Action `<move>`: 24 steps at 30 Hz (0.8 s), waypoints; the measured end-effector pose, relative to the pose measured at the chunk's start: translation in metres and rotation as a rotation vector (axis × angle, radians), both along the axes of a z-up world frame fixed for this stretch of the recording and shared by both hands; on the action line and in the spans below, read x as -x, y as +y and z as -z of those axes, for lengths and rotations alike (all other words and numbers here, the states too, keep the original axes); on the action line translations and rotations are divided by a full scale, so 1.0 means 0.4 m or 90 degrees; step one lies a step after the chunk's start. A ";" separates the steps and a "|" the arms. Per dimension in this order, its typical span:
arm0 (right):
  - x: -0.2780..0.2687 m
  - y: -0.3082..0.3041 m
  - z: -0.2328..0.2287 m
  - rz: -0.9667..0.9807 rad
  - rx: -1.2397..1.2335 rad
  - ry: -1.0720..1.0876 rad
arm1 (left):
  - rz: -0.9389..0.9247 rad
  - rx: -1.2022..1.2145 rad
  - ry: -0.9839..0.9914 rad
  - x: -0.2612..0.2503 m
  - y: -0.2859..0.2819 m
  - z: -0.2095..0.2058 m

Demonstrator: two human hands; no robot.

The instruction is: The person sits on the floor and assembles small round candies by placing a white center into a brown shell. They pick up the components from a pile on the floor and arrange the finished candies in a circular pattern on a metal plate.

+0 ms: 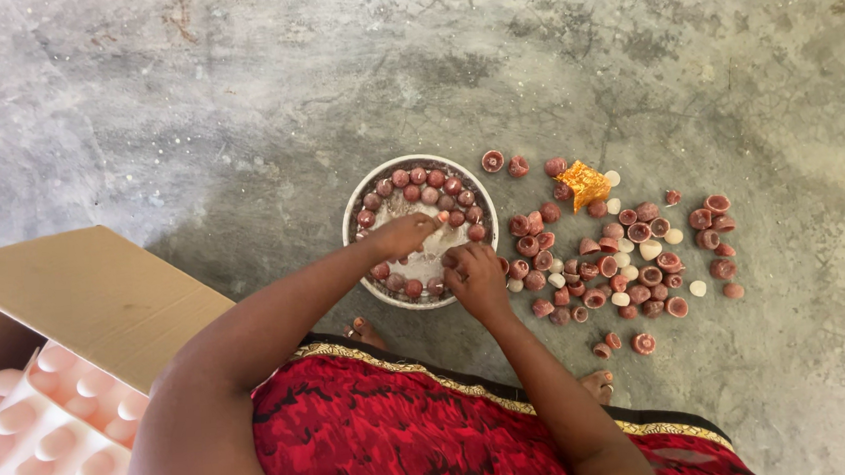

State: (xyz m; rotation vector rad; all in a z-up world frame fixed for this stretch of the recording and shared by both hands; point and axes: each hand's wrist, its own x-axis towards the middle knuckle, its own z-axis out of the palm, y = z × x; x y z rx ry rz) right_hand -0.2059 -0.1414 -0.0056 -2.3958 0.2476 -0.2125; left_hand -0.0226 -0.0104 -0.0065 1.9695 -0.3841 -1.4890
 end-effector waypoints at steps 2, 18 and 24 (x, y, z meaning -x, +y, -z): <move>0.001 -0.005 0.016 0.015 0.136 -0.028 | -0.037 -0.001 -0.016 -0.021 0.008 0.005; -0.063 -0.032 0.066 -0.024 0.449 -0.017 | -0.059 0.065 -0.053 -0.045 0.008 0.052; -0.068 -0.040 0.042 -0.022 0.417 -0.043 | -0.027 0.028 -0.046 -0.040 0.010 0.019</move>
